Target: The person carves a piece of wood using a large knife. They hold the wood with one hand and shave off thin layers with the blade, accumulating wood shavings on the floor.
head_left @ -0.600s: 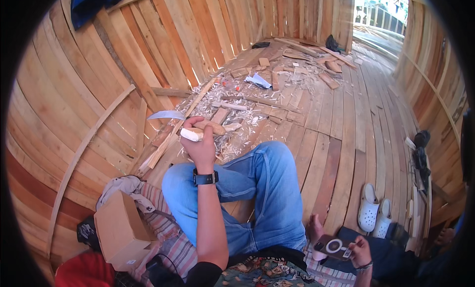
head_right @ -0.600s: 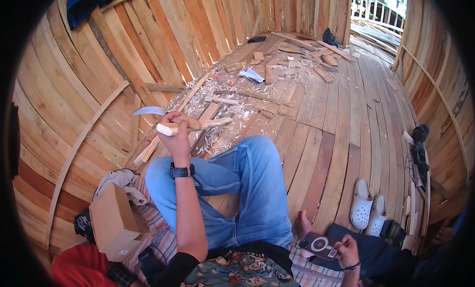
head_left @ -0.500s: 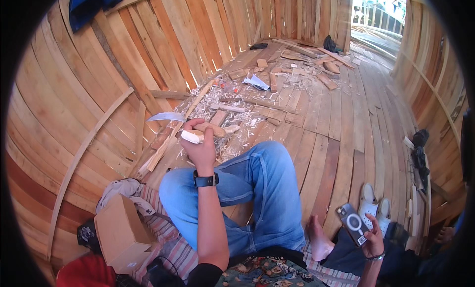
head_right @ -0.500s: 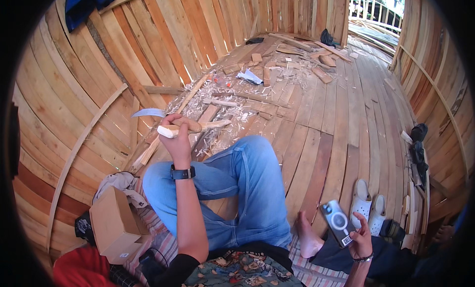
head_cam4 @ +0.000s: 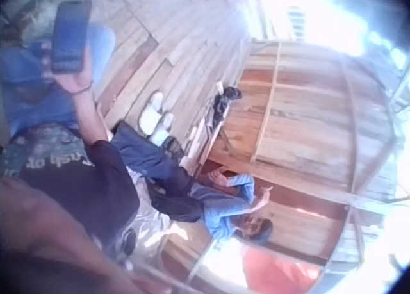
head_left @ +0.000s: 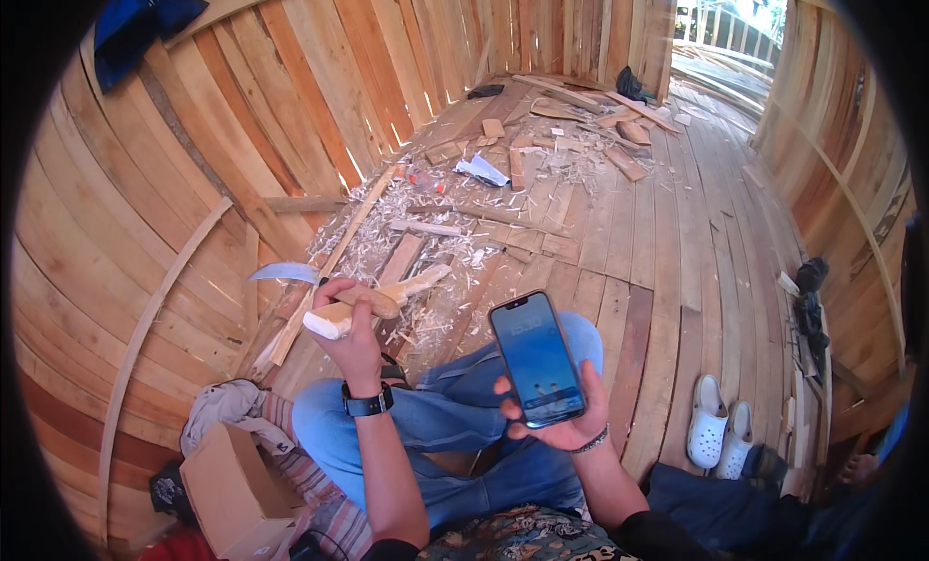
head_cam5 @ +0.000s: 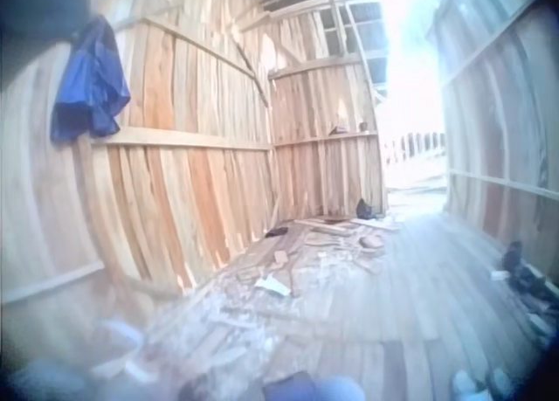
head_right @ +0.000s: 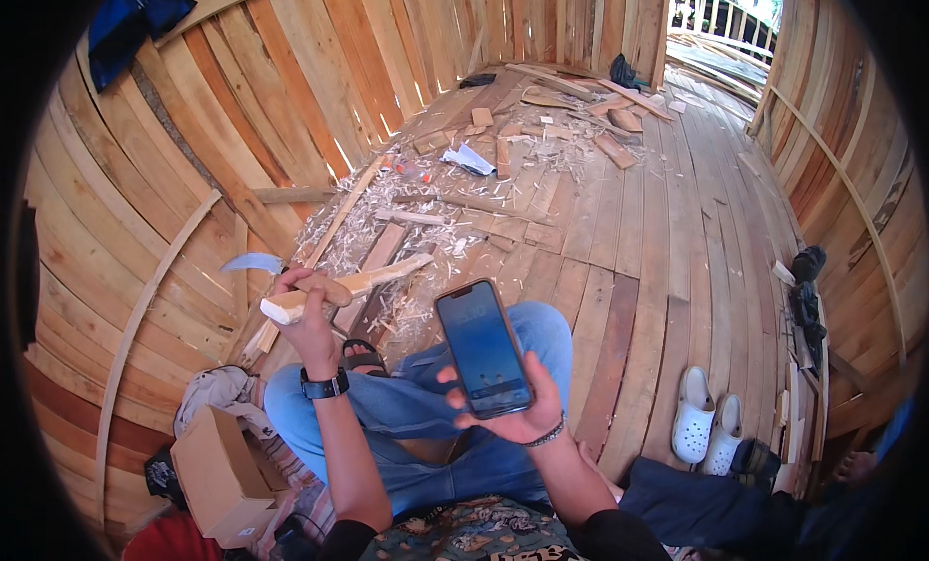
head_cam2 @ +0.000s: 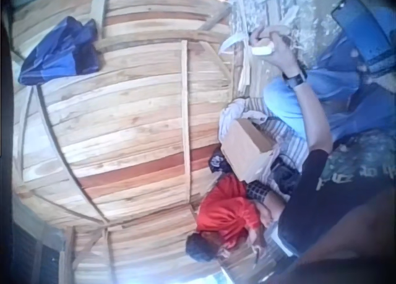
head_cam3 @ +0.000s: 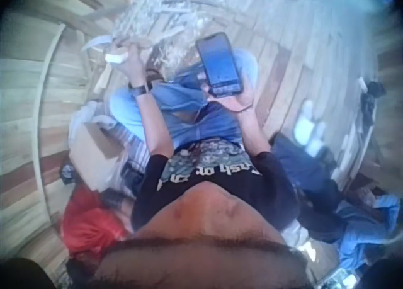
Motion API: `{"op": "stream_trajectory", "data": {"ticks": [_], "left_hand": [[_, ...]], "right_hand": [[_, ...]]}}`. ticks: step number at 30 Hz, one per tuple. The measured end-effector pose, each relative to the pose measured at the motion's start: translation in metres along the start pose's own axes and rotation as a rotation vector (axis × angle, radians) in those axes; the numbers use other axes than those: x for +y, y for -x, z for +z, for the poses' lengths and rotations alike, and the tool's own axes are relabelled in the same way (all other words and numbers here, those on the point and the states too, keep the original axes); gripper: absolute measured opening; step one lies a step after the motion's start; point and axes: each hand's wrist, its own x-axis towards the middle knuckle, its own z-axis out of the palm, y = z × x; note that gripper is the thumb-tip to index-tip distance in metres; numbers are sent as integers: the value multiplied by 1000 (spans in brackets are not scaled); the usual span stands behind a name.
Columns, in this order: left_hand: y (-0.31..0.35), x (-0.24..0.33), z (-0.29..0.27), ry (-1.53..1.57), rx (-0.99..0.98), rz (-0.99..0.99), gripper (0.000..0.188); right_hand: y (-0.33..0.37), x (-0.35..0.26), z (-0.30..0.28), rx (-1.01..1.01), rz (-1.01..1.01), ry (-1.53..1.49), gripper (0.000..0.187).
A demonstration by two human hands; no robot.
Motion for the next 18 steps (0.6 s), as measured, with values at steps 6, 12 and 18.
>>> {"op": "stream_trajectory", "data": {"ticks": [6, 12, 18], "left_hand": [[-28, -9, 0, -32, -12, -76, 23], [-60, -13, -15, -45, -6, -95, 23], [-75, -15, -24, 4, 0, -176, 25]], "right_hand": [[-58, 11, -14, 51, 129, 37, 74], [-106, 1, -32, 98, 112, 3, 70], [-135, -6, -53, 133, 83, 175, 73]]}}
